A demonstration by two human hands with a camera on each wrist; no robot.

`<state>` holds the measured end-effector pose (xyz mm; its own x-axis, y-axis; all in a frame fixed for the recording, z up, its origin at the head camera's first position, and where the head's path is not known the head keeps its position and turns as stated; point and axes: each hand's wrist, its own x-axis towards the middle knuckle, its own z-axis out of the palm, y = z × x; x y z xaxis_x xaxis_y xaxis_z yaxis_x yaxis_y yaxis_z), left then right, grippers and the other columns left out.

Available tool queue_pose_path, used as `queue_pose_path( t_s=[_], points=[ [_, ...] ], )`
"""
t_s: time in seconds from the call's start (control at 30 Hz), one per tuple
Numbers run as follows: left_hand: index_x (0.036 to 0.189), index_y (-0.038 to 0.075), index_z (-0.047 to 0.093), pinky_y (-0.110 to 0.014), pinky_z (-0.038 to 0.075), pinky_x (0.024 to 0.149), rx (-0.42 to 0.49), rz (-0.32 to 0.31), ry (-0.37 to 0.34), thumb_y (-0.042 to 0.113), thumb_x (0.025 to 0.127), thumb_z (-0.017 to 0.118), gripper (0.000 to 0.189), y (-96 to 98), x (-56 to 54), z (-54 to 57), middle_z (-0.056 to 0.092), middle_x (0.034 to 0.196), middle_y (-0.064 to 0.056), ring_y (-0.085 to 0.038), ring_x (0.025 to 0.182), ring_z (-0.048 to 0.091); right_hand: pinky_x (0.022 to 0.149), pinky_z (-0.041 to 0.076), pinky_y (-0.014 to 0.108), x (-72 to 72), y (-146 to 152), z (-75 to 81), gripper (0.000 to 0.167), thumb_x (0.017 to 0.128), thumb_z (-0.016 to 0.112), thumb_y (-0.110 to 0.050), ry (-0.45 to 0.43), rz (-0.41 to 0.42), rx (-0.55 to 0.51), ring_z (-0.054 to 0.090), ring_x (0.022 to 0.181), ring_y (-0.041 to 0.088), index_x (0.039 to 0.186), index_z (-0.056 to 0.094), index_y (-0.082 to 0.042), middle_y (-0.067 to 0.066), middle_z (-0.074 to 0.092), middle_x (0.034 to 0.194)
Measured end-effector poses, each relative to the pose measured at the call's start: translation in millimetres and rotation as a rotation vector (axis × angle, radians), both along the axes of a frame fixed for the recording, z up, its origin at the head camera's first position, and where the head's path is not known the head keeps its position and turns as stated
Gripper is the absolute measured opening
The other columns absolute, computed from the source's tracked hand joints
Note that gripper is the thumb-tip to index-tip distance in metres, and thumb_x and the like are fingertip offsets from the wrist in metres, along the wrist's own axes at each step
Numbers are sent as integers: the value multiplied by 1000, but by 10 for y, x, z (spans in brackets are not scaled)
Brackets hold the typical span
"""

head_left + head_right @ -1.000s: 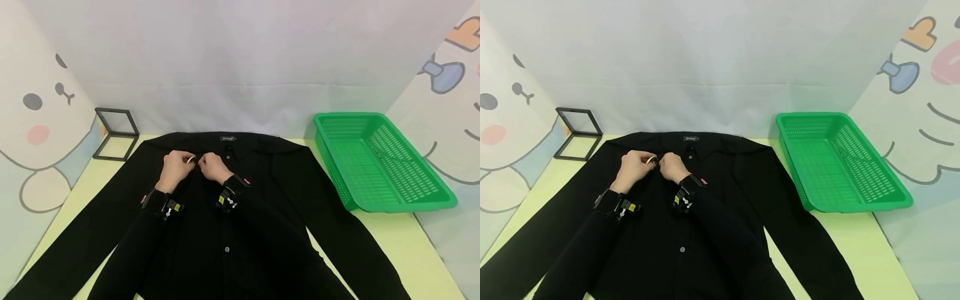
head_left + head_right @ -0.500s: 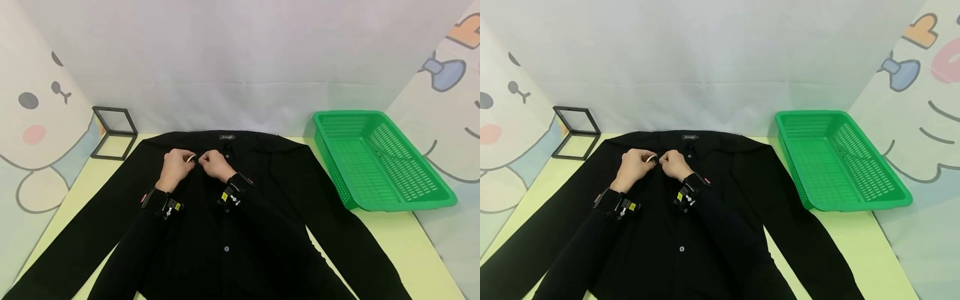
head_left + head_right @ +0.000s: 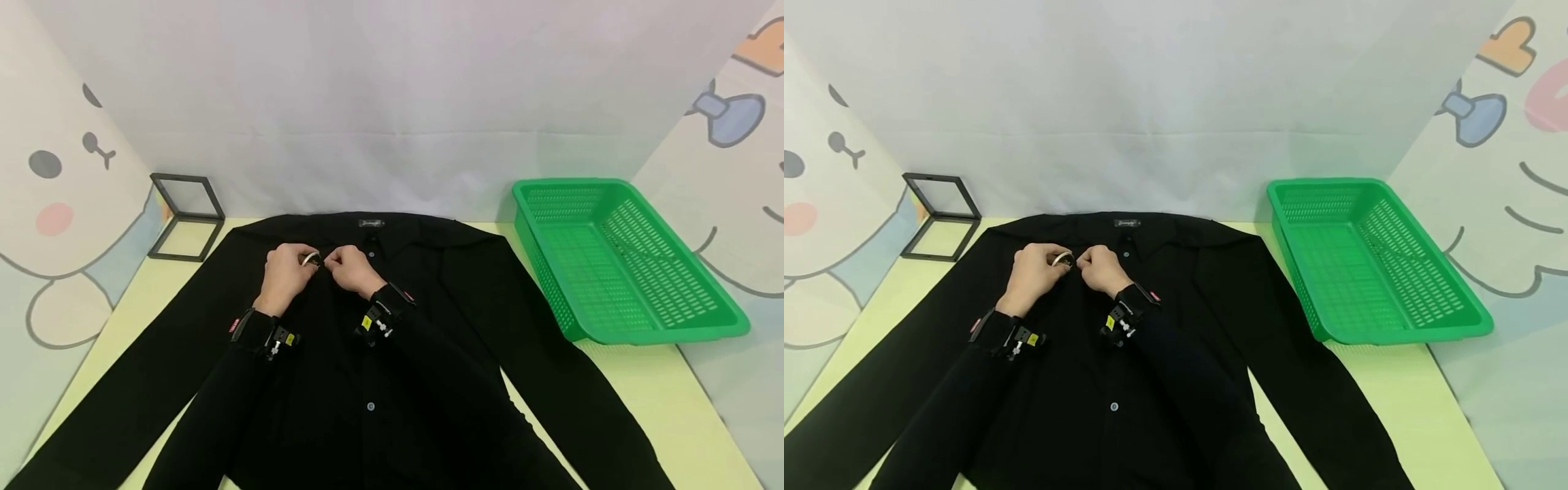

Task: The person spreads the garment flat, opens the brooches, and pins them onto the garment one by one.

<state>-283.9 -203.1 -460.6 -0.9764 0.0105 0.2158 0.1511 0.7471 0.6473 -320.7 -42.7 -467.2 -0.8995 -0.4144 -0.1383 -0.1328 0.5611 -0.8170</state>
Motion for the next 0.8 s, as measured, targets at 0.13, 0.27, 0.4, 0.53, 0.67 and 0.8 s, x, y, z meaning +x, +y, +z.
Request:
queue_pose_path(
  t_s=[0.13, 0.27, 0.4, 0.53, 0.67, 0.8],
  points=[
    [116, 0, 75, -42, 52, 68, 5, 10, -3, 3, 96, 71, 21, -1, 8, -5, 75, 106, -22, -34, 80, 67, 63, 41, 26, -4, -21, -12, 25, 111, 48, -17, -2, -28, 18, 52, 68, 16, 115, 70, -5, 8, 65, 98],
    [116, -1, 75, -44, 53, 68, -5, 6, 8, 3, 97, 70, 20, 18, 36, -7, 75, 103, -22, -33, 79, 68, 63, 42, 26, 9, -46, -11, 25, 111, 49, -17, 6, -43, 29, 54, 70, 16, 115, 71, -6, 9, 66, 101],
    [116, 0, 74, -41, 52, 67, -26, 4, 4, 3, 98, 69, 20, 54, 60, -7, 74, 100, -21, -31, 77, 68, 65, 43, 25, 27, -43, -5, 24, 110, 50, -16, 10, -34, 15, 55, 72, 16, 117, 71, -5, 11, 67, 106],
    [116, -1, 74, -40, 52, 65, -27, 17, 12, 3, 97, 69, 20, 79, 52, -3, 74, 99, -21, -31, 76, 68, 68, 43, 25, 29, -26, -14, 22, 110, 52, -15, 15, -16, -4, 57, 77, 17, 117, 71, -5, 11, 67, 110],
    [115, -2, 74, -40, 51, 65, -22, 16, 15, 2, 96, 70, 20, 88, 33, 5, 74, 99, -22, -32, 75, 67, 69, 44, 26, 19, -11, -23, 21, 109, 53, -16, 18, -1, -10, 58, 79, 17, 115, 70, -6, 10, 66, 108],
    [114, -2, 75, -41, 52, 67, -24, 18, 5, 2, 96, 69, 19, 95, 16, 8, 74, 101, -22, -32, 76, 67, 69, 44, 26, 8, -2, -23, 20, 109, 53, -16, 17, 5, -16, 58, 79, 18, 115, 70, -6, 10, 66, 104]
  ],
)
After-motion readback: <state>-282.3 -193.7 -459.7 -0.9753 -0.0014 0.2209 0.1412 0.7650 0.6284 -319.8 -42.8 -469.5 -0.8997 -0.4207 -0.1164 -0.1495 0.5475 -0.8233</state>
